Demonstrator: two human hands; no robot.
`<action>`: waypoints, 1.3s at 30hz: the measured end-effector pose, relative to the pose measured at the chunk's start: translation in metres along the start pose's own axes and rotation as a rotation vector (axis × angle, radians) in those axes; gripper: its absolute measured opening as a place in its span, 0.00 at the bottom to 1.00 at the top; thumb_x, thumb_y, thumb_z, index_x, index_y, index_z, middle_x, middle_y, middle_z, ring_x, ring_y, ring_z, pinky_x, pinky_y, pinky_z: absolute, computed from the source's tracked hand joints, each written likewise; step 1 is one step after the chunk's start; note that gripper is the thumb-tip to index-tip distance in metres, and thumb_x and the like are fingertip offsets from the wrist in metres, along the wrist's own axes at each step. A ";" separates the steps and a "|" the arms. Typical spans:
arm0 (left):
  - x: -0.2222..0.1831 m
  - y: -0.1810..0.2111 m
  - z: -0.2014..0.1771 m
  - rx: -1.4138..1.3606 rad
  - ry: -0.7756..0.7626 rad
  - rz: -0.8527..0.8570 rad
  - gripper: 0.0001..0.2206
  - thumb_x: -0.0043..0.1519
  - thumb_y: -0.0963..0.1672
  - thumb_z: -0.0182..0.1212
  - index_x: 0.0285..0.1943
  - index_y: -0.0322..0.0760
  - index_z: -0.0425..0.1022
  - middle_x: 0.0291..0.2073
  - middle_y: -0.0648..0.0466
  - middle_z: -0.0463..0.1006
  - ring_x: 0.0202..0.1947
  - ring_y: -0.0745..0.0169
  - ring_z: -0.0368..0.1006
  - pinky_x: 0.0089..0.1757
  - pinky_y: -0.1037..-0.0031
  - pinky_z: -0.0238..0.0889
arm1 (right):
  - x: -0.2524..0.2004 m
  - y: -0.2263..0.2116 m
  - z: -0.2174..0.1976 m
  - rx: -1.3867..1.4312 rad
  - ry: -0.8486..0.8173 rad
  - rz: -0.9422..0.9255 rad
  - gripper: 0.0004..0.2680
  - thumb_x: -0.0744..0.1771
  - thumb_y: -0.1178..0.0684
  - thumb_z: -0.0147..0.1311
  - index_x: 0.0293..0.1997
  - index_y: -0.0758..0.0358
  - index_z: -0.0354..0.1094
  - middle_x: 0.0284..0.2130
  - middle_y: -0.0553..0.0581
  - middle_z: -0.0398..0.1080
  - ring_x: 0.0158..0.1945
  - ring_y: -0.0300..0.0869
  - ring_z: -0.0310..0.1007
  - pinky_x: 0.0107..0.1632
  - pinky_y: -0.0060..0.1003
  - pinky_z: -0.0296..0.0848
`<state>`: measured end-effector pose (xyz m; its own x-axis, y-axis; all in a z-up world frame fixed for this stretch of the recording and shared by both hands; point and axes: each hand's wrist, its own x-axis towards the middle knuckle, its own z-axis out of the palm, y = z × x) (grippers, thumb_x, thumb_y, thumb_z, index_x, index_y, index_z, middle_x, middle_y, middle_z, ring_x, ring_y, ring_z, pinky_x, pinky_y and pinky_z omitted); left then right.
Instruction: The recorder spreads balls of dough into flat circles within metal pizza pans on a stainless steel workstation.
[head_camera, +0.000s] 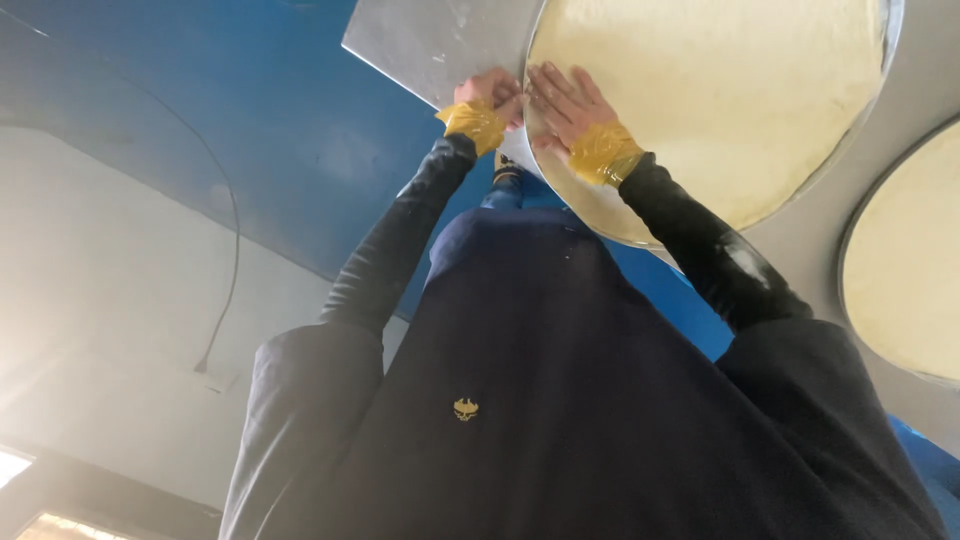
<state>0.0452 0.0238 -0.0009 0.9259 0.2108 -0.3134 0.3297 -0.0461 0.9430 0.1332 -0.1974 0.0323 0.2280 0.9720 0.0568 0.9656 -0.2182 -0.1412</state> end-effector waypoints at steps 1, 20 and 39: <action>0.001 0.000 -0.001 -0.006 0.001 -0.015 0.06 0.62 0.39 0.65 0.44 0.30 0.75 0.27 0.51 0.84 0.25 0.69 0.81 0.29 0.78 0.75 | 0.003 0.005 0.005 0.031 0.025 0.015 0.29 0.71 0.35 0.55 0.78 0.64 0.57 0.78 0.62 0.51 0.83 0.48 0.40 0.78 0.55 0.41; -0.005 0.015 0.014 0.209 0.098 -0.017 0.08 0.56 0.42 0.66 0.39 0.34 0.74 0.23 0.54 0.84 0.22 0.69 0.81 0.33 0.74 0.75 | 0.044 0.028 -0.004 0.185 0.143 0.261 0.30 0.74 0.37 0.55 0.77 0.77 0.51 0.77 0.70 0.48 0.81 0.56 0.42 0.78 0.60 0.42; -0.019 -0.002 0.020 -0.001 -0.057 -0.078 0.08 0.60 0.38 0.67 0.45 0.29 0.74 0.29 0.52 0.83 0.26 0.69 0.82 0.30 0.78 0.76 | -0.010 -0.011 -0.027 0.065 0.016 0.104 0.27 0.73 0.37 0.48 0.76 0.71 0.57 0.77 0.65 0.51 0.82 0.50 0.43 0.78 0.55 0.45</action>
<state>0.0308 0.0008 0.0010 0.9064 0.1574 -0.3920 0.4013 -0.0310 0.9154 0.1241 -0.2071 0.0600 0.3289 0.9428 0.0544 0.9268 -0.3111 -0.2105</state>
